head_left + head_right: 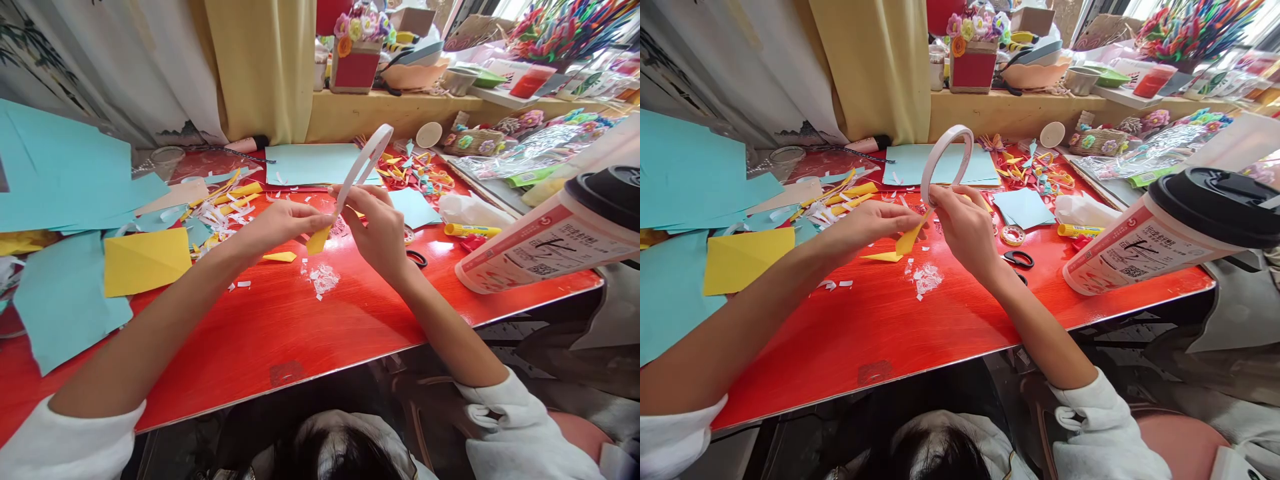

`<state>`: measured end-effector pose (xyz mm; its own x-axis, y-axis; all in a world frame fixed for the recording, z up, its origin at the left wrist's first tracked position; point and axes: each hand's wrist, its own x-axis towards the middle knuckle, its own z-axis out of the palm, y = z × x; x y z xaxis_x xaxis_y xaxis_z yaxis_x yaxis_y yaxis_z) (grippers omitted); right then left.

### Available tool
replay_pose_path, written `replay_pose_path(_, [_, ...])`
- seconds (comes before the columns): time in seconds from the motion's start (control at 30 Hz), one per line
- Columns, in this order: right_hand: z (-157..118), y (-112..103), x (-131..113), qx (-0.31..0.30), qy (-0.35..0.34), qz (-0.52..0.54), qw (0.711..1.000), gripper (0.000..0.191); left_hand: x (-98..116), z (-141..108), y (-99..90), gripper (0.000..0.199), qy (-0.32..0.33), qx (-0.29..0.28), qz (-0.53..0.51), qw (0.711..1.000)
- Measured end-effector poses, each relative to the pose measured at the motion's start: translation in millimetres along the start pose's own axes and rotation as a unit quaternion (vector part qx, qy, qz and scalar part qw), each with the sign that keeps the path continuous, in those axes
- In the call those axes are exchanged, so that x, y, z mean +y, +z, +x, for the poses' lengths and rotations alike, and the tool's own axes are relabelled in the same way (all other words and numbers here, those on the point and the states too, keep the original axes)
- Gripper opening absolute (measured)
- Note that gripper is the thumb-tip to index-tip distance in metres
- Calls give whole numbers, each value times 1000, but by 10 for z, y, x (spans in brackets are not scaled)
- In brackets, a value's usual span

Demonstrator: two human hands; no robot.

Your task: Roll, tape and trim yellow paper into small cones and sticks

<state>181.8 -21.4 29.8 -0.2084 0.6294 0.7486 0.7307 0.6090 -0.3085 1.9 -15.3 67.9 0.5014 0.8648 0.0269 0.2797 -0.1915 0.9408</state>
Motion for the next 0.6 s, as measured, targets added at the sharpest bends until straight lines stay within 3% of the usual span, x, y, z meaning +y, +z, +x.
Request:
replay_pose_path(0.13, [-6,-3,-9,-12,-23,-10,1000,28,-52,1,86,22,6,-33,-37,999])
replay_pose_path(0.3, [-2,8,-12,-27,-26,2,999,28,-143,18,161,25,3,-9,-72,997])
replay_pose_path(0.6, [19,-2,38,-50,-51,3,997,26,-134,33,108,21,6,-26,-60,998])
